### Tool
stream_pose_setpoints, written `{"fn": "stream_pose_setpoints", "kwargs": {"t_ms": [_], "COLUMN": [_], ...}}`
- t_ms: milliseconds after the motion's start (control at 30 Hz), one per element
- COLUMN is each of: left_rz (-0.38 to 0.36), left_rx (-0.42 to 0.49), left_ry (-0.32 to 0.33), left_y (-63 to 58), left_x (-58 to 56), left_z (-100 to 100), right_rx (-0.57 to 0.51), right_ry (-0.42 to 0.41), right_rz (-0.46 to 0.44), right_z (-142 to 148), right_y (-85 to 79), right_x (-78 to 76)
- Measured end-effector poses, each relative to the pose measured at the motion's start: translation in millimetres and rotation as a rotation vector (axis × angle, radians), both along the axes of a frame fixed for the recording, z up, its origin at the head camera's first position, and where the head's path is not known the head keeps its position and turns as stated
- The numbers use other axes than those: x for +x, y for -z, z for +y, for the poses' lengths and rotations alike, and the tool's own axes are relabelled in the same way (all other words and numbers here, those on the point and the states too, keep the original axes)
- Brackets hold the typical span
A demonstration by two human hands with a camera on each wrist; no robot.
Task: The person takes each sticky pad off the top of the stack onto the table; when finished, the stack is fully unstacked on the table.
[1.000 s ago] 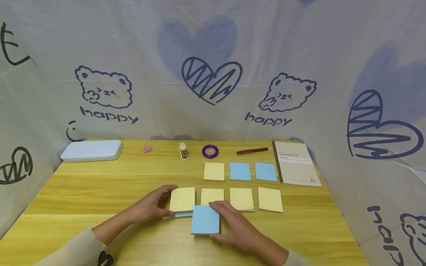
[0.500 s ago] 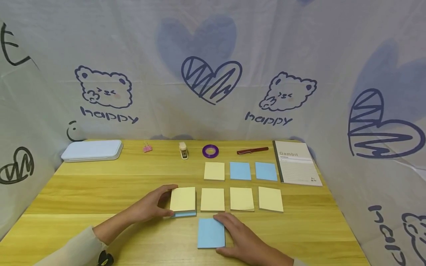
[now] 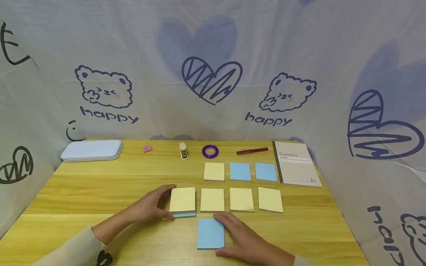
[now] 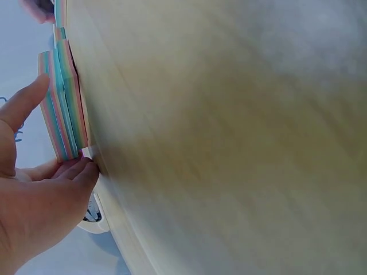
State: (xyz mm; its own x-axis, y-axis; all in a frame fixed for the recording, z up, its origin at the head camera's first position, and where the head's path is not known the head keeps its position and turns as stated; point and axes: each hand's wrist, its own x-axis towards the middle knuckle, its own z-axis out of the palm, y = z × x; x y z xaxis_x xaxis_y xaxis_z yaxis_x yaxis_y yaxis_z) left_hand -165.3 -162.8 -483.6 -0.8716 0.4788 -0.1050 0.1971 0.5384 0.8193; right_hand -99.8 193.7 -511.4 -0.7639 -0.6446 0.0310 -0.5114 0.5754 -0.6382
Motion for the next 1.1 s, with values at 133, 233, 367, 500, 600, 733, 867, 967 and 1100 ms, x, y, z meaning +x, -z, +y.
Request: {"fn": "stream_pose_setpoints", "kwargs": {"t_ms": [133,233,367,500,600,733,867,967,1100], "left_rz": [0.014,0.019,0.016,0.016,0.016,0.02,0.036,0.042,0.035], "left_rx": [-0.002,-0.005,-0.003,-0.002,-0.011,-0.02,-0.018,-0.01,-0.005], "left_ry": [-0.003,-0.007,-0.011,-0.016,-0.018,-0.016,-0.008,0.001,0.006], "left_y": [0.0,0.7,1.5,2.9,3.7,3.7,3.6,3.4,3.4], "left_x": [-0.4,-0.7,-0.9,-1.2,-1.4,-1.8,-2.2,-2.1,-1.3], "left_z": [0,0,1,1,1,0,0,-1,-1], "right_rx": [0.0,-0.007,-0.029,-0.052,-0.056,-0.046,-0.03,-0.019,0.0], "right_ry": [0.001,-0.01,-0.029,-0.037,-0.043,-0.043,-0.053,-0.069,-0.089], "right_rz": [0.014,0.023,0.022,0.008,0.02,0.01,-0.017,-0.032,-0.049], "right_z": [0,-2,-8,-18,-27,-40,-55,-67,-79], "right_y": [-8.1,-16.3,-27.9,-34.1,-33.0,-30.3,-27.0,-25.1,-21.3], "right_x": [-4.1,-9.2,-21.3,-38.9,-53.0,-70.3,-84.4,-91.8,-98.8]}}
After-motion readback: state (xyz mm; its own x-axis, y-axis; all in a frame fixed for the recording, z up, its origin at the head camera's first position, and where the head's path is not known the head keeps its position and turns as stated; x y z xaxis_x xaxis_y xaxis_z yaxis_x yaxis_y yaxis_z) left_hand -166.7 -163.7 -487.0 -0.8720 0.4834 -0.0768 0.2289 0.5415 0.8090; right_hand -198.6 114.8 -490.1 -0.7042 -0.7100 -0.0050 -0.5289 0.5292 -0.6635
